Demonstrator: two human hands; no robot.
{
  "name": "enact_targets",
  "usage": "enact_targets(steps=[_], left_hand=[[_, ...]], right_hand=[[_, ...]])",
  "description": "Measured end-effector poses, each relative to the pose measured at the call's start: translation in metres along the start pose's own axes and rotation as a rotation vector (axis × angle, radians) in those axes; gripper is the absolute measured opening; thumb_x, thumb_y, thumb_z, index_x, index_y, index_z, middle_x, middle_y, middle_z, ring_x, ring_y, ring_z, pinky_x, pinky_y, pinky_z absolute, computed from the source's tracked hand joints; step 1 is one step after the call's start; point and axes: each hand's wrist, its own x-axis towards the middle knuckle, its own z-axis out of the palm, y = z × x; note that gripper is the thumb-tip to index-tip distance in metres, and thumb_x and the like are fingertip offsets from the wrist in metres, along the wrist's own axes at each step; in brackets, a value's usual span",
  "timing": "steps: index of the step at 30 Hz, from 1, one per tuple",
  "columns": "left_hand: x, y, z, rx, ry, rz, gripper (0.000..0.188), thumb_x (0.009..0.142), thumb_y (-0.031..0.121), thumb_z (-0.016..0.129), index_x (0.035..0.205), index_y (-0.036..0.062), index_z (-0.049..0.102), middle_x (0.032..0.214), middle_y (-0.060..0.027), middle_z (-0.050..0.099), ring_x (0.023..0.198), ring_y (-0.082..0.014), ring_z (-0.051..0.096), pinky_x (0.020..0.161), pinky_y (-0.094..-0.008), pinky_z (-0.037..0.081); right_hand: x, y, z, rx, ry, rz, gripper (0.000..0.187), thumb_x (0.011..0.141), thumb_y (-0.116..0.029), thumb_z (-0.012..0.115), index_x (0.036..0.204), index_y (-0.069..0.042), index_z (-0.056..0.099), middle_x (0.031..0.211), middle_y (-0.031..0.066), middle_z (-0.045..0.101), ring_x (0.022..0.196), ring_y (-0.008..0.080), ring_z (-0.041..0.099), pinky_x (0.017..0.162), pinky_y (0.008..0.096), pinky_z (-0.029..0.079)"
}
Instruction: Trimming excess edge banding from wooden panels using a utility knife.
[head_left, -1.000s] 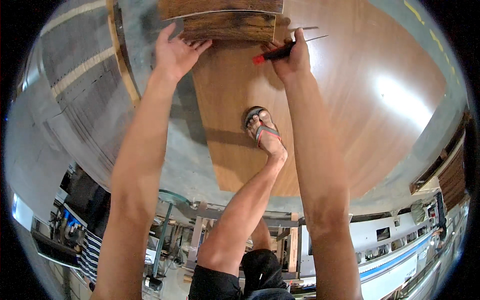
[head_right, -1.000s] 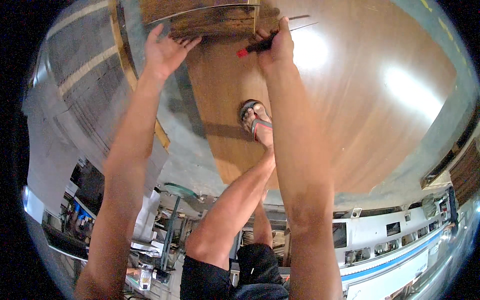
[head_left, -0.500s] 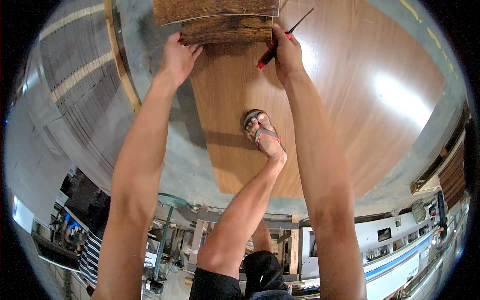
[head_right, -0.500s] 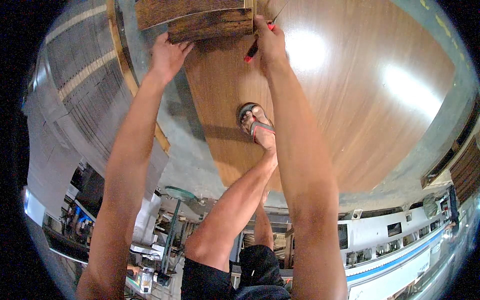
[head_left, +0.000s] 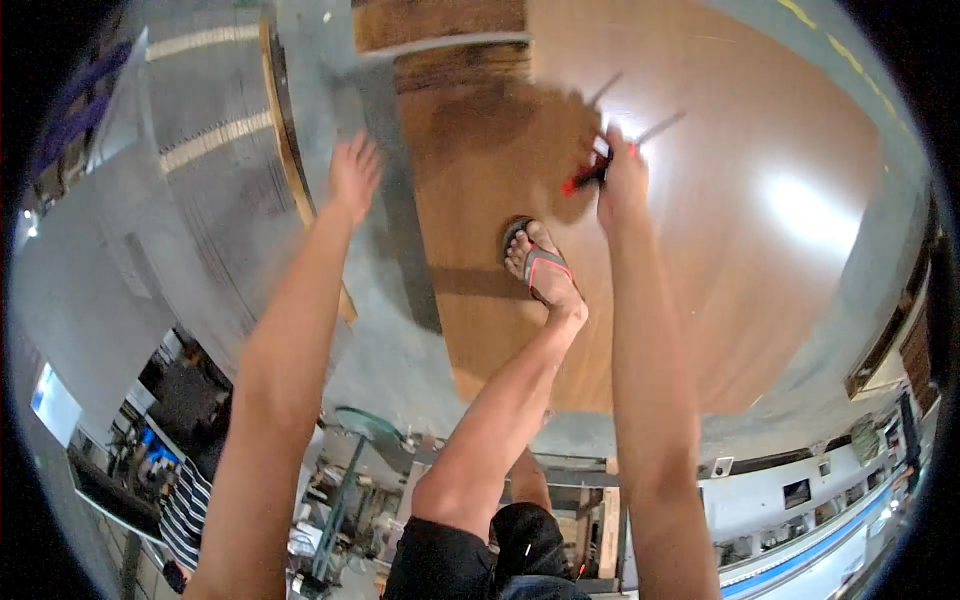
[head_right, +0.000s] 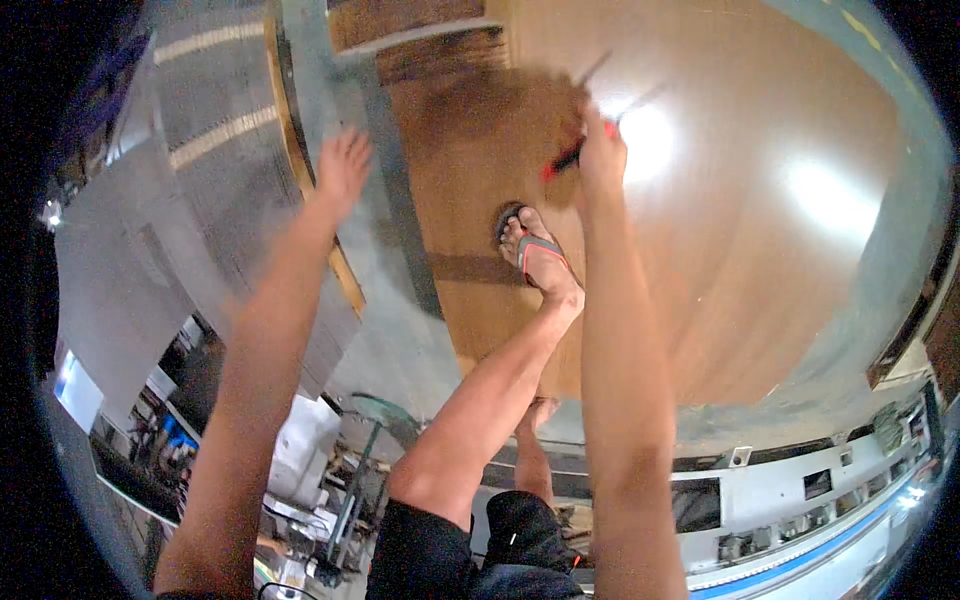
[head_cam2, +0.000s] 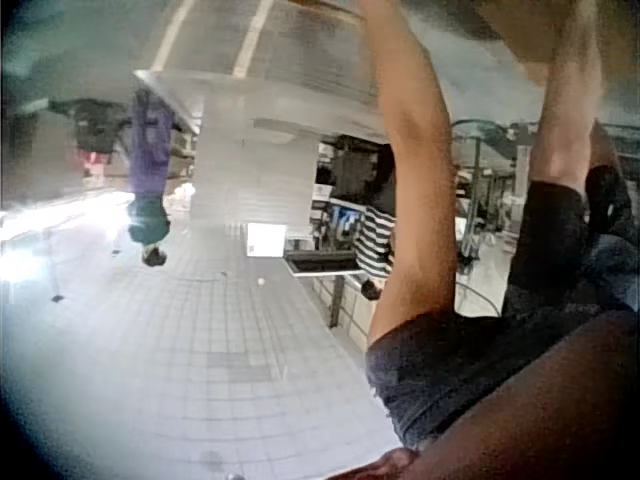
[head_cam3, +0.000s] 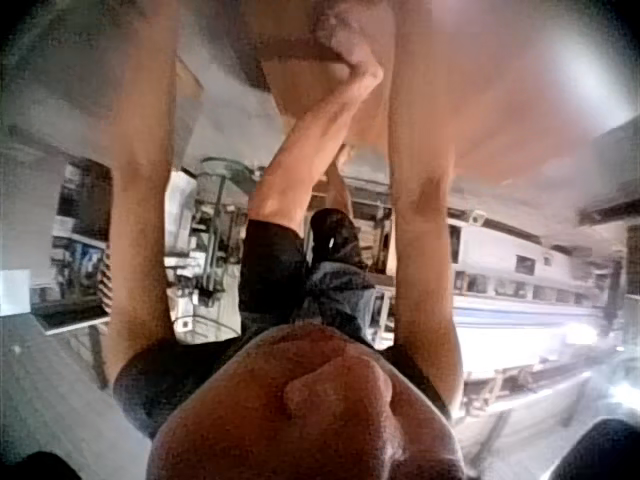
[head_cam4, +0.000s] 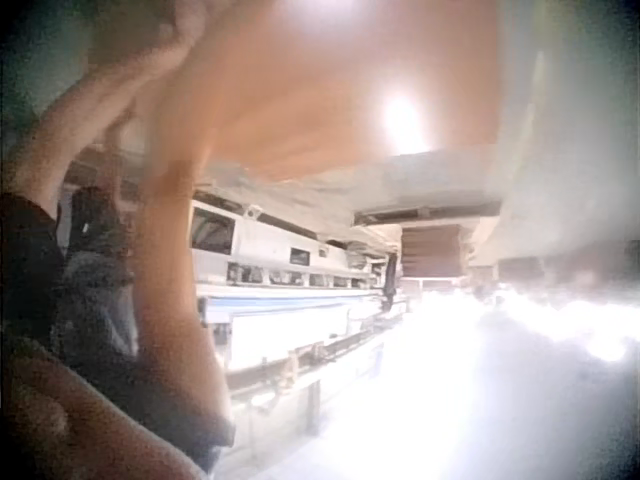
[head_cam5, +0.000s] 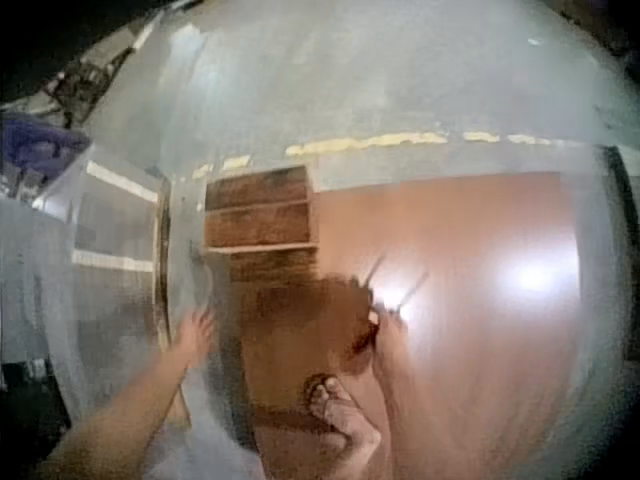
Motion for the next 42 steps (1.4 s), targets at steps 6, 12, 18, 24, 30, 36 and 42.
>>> enact_targets(steps=[6, 12, 18, 24, 30, 36, 42], left_hand=[[-0.247, -0.170, -0.007, 0.526, -0.061, -0.423, 0.075, 0.097, 0.057, 0.045, 0.152, 0.0054, 0.037, 0.154, -0.0119, 0.042, 0.133, -0.0260, 0.045, 0.106, -0.0428, 0.037], [-0.303, -0.206, 0.199, 1.334, 0.057, 0.019, 0.048, 0.098, 0.043, 0.049, 0.129, 0.0060, 0.054, 0.131, -0.0113, 0.056, 0.125, -0.0276, 0.053, 0.106, -0.0430, 0.042], [-0.464, -0.188, 0.319, 2.118, -0.207, 0.737, 0.033, 0.095, 0.036, 0.055, 0.110, 0.0073, 0.061, 0.105, -0.0101, 0.061, 0.093, -0.0261, 0.061, 0.076, -0.0414, 0.051], [-0.557, -0.227, 0.145, 1.444, -0.493, 0.280, 0.031, 0.095, 0.037, 0.054, 0.105, 0.0084, 0.059, 0.095, -0.0082, 0.059, 0.079, -0.0219, 0.057, 0.064, -0.0390, 0.047], [-0.659, -0.263, 0.201, 1.687, -0.735, 0.077, 0.027, 0.095, 0.035, 0.053, 0.096, 0.0085, 0.056, 0.077, -0.0062, 0.055, 0.060, -0.0164, 0.051, 0.048, -0.0347, 0.039], [-0.883, -0.468, 0.360, 1.809, -1.412, 0.982, 0.043, 0.096, 0.022, 0.056, 0.132, -0.0005, 0.058, 0.125, -0.0222, 0.065, 0.119, -0.0330, 0.061, 0.101, -0.0395, 0.046], [-1.140, -0.701, 0.405, 1.161, -2.411, 1.633, 0.053, 0.079, 0.015, 0.071, 0.129, 0.0044, 0.057, 0.129, -0.0219, 0.057, 0.123, -0.0404, 0.052, 0.105, -0.0463, 0.043]], right_hand=[[-0.216, 0.058, -0.270, -0.191, 0.164, 0.101, 0.039, 0.103, -0.039, 0.053, 0.095, -0.002, 0.063, 0.083, 0.0102, 0.070, 0.064, 0.0175, 0.064, 0.058, 0.0335, 0.050], [-0.486, 0.124, -0.418, -0.394, 0.236, 0.443, 0.052, 0.098, -0.049, 0.057, 0.115, -0.001, 0.059, 0.100, 0.0127, 0.070, 0.069, 0.0195, 0.069, 0.054, 0.0302, 0.052], [-0.736, 0.160, -0.569, 0.135, 0.633, 0.244, 0.056, 0.094, -0.056, 0.059, 0.115, -0.004, 0.055, 0.094, 0.0098, 0.070, 0.059, 0.0177, 0.064, 0.048, 0.0333, 0.050], [-0.919, 0.276, -0.593, 0.668, 0.849, 0.006, 0.047, 0.097, -0.051, 0.059, 0.112, -0.006, 0.056, 0.103, 0.0077, 0.069, 0.071, 0.0149, 0.064, 0.052, 0.0284, 0.045], [-0.985, 0.409, -0.508, 1.166, 1.091, -0.014, 0.043, 0.098, -0.045, 0.059, 0.113, -0.004, 0.060, 0.101, 0.0089, 0.072, 0.069, 0.0154, 0.068, 0.048, 0.0284, 0.047], [-1.007, 0.463, -0.466, 1.419, 1.380, 0.082, 0.037, 0.098, -0.042, 0.060, 0.107, -0.005, 0.059, 0.098, 0.0098, 0.073, 0.060, 0.0158, 0.067, 0.044, 0.0282, 0.045], [-1.057, 0.467, -0.554, 1.312, 2.037, -0.072, 0.025, 0.097, -0.031, 0.064, 0.095, -0.008, 0.054, 0.073, 0.0038, 0.065, 0.053, 0.0137, 0.060, 0.042, 0.0265, 0.040]])
